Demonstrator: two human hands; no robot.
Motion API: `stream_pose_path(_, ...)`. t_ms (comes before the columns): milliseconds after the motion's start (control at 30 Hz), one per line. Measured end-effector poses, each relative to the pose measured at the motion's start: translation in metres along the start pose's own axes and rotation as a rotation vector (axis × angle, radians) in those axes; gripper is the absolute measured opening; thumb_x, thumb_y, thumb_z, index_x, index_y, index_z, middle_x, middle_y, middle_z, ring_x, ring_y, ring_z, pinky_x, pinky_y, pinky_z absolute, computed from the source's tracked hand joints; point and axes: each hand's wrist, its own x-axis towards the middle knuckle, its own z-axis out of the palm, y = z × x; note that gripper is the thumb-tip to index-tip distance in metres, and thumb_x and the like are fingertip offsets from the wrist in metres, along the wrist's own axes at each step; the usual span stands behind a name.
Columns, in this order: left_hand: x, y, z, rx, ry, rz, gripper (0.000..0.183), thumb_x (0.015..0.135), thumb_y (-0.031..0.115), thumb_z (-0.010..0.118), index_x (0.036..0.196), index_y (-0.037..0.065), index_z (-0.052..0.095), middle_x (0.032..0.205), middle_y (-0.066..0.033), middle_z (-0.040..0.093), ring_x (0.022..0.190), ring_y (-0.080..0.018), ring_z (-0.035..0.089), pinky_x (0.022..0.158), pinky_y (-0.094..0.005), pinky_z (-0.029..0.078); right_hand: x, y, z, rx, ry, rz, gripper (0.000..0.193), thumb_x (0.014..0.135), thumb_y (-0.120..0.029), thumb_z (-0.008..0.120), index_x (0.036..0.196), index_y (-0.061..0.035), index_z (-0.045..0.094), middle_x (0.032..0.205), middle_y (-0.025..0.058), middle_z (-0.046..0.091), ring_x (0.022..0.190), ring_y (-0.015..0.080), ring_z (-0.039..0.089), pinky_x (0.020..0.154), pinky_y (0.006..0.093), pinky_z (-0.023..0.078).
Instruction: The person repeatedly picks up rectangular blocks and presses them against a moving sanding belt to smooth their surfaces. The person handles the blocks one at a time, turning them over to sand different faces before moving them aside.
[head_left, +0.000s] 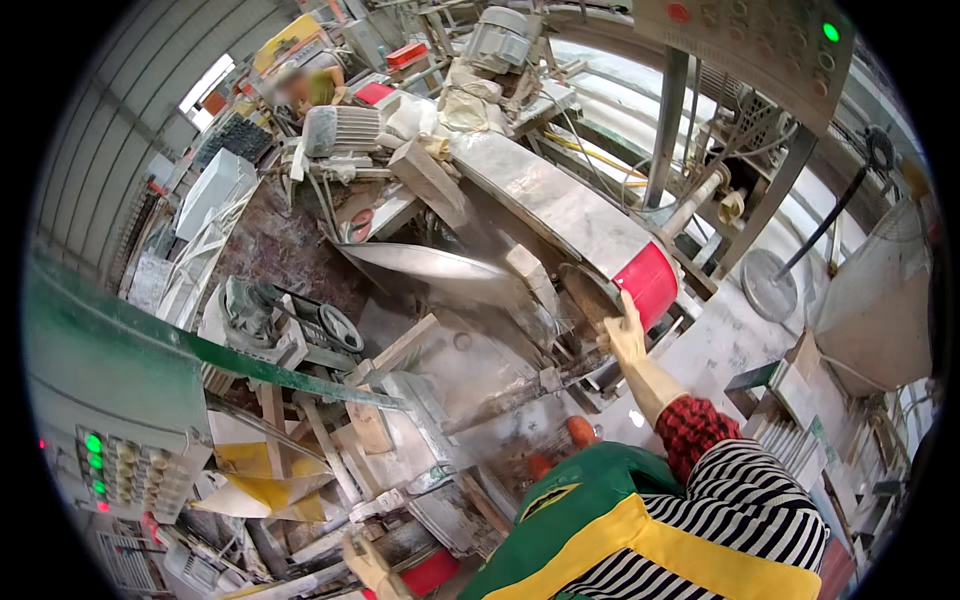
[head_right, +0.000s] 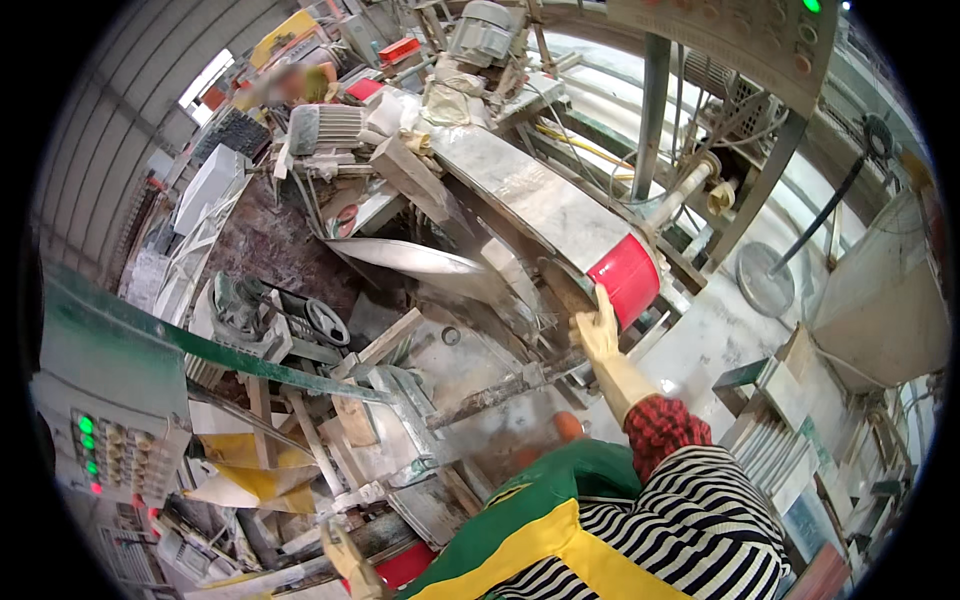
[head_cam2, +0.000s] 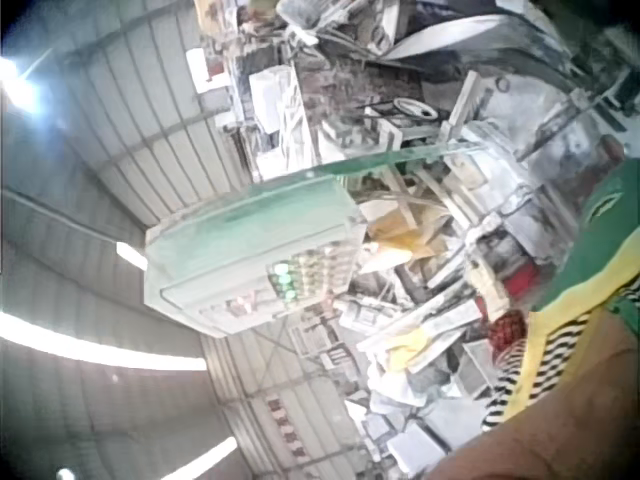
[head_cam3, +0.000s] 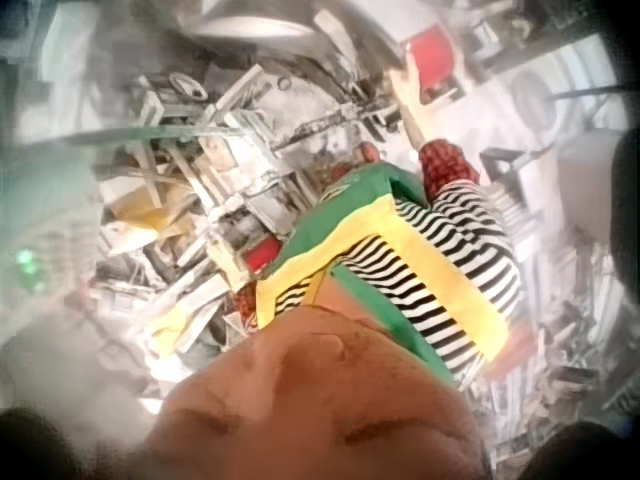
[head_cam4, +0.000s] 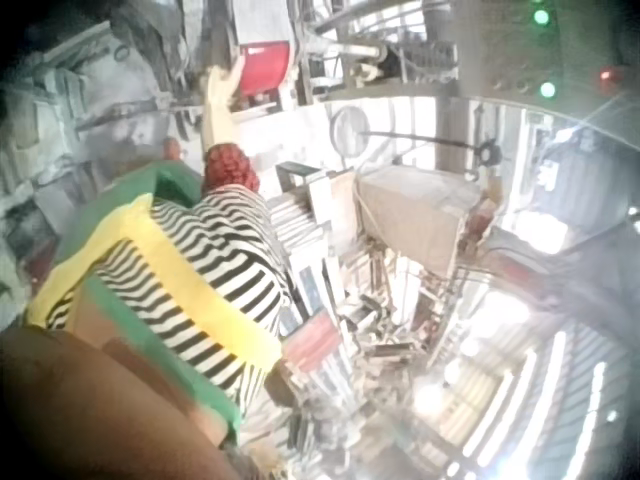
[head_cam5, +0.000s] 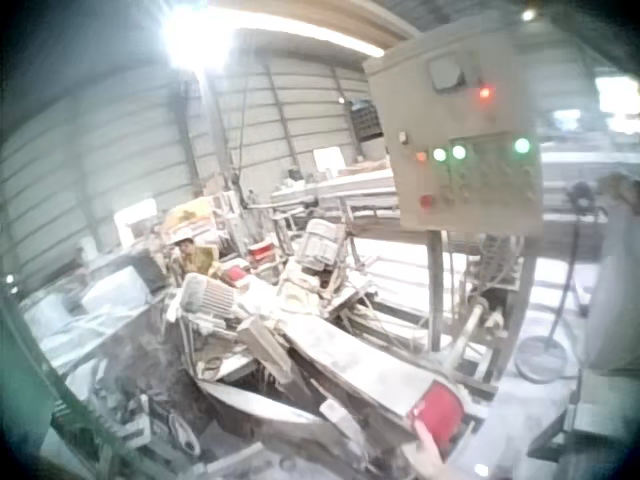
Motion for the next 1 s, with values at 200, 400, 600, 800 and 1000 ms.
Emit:
stream_pose_path(200,-0.008,0.015,-0.075,0.758,0.048,-0.1,0.043,0.098,0.03,0.046,0.133,0.007,0.057,0.138,-0.0205,0.054,0.126,-0.0377,0.05,0.11,-0.0425,0.037,-0.071,0.102,-0.097,-0.959,-0.159,-0.243,0.068,0.085,-0.01,0.055,0.15,-0.0129,0.034,0.079,0.0131,0.064,0.06,0.0196,0.062,0.059,0.0337,0.051)
stream_pose_path(400,-0.025,-0.037,-0.048,1.083,0.489,0.104,0.032,0.091,0.034,0.054,0.075,0.011,0.071,0.083,-0.0095,0.069,0.082,-0.0326,0.061,0.079,-0.0477,0.048,-0.083,0.042,-0.074,-1.164,-0.428,0.547,0.056,0.086,-0.021,0.064,0.14,-0.0187,0.048,0.088,0.012,0.071,0.065,0.0222,0.068,0.057,0.0371,0.056)
stream_pose_path(600,-0.028,-0.022,-0.043,0.784,0.265,-0.124,0.036,0.098,0.029,0.048,0.111,0.0,0.066,0.115,-0.0178,0.065,0.116,-0.0475,0.051,0.1,-0.0512,0.04,-0.06,0.119,-0.066,-0.884,-0.61,0.564,0.054,0.087,-0.027,0.063,0.138,-0.0199,0.05,0.098,0.0126,0.071,0.08,0.0245,0.069,0.064,0.0398,0.057)
stream_pose_path(800,-0.03,-0.048,-0.032,0.811,0.424,-0.153,0.037,0.097,0.033,0.051,0.114,0.004,0.066,0.123,-0.0258,0.06,0.118,-0.0469,0.05,0.101,-0.0512,0.04,-0.093,0.098,0.02,-1.029,-1.07,0.057,0.058,0.086,-0.03,0.064,0.14,-0.0155,0.049,0.101,0.0151,0.07,0.089,0.0253,0.068,0.083,0.0331,0.053)
stream_pose_path(1000,-0.038,-0.041,-0.032,0.809,0.428,-0.156,0.037,0.097,0.033,0.052,0.119,0.005,0.064,0.12,-0.0281,0.06,0.118,-0.0458,0.05,0.101,-0.0505,0.039,-0.093,0.1,0.005,-1.091,-1.061,0.178,0.057,0.085,-0.027,0.064,0.139,-0.0157,0.05,0.098,0.0158,0.069,0.081,0.0232,0.069,0.072,0.0344,0.056)
